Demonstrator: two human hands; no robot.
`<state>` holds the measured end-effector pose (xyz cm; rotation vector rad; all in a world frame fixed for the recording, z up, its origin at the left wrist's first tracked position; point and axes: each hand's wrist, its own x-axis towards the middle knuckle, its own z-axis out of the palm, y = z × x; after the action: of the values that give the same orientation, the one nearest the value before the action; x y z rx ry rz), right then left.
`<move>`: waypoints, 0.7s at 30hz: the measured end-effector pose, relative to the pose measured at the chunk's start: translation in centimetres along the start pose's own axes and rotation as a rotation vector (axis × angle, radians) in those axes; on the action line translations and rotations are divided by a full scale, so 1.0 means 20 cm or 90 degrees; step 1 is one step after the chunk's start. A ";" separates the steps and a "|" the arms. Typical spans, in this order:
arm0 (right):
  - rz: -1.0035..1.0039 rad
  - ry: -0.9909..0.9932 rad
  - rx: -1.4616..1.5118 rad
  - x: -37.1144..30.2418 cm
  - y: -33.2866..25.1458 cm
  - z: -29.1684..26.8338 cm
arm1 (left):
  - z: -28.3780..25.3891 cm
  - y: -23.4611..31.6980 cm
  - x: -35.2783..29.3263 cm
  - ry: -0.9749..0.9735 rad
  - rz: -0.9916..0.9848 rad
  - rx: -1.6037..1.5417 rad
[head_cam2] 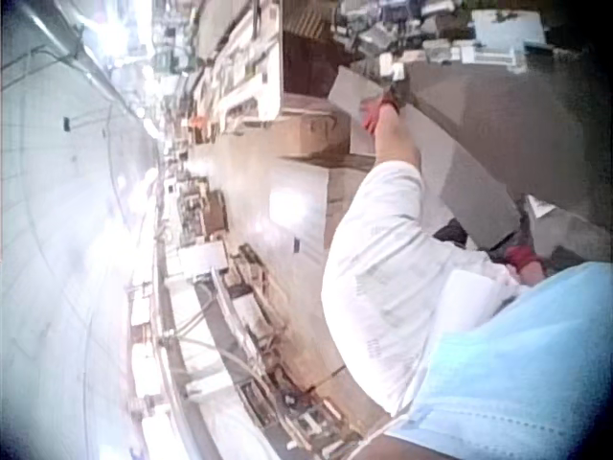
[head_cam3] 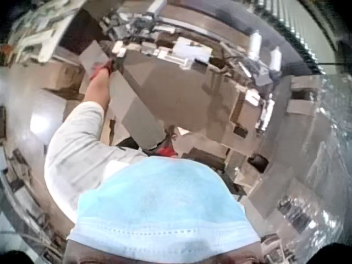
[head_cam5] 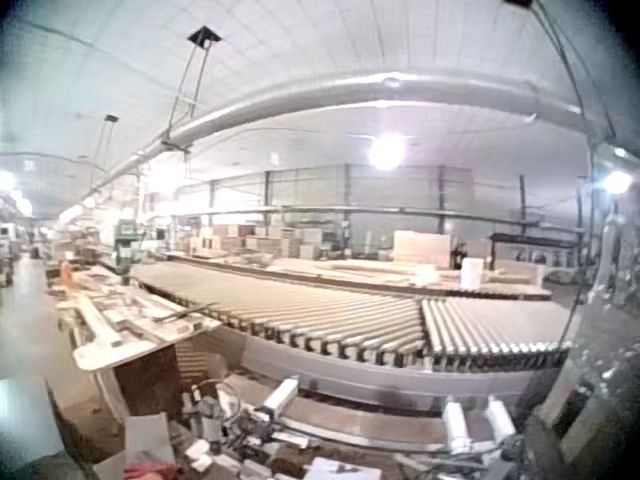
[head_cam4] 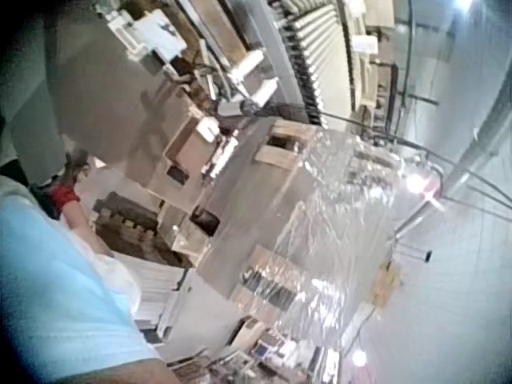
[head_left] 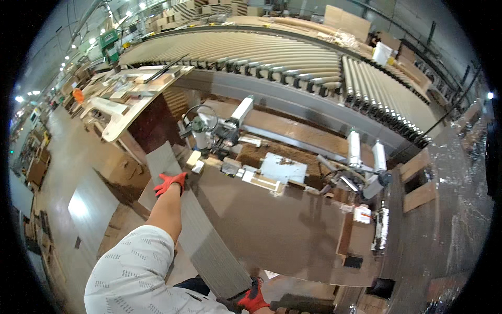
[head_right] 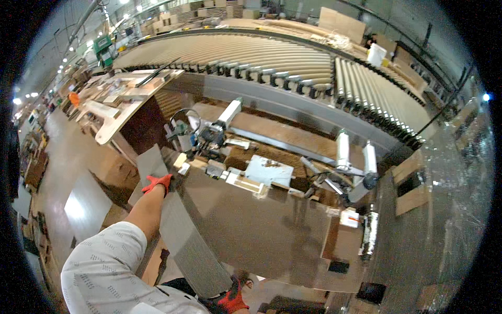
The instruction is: The person feeds wooden panels into a processing machine and then carries and stacks the panels onto a wooden pallet.
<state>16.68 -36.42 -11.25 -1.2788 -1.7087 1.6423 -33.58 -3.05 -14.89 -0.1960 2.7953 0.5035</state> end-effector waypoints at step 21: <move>-0.175 0.257 -0.305 -0.28 -0.91 -0.25 | -0.72 -0.65 -0.23 -0.599 -0.081 -1.378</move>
<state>17.82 -35.96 8.30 -1.3857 -1.9640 0.7768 -30.64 -19.96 -4.78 -0.3445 0.4189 2.3335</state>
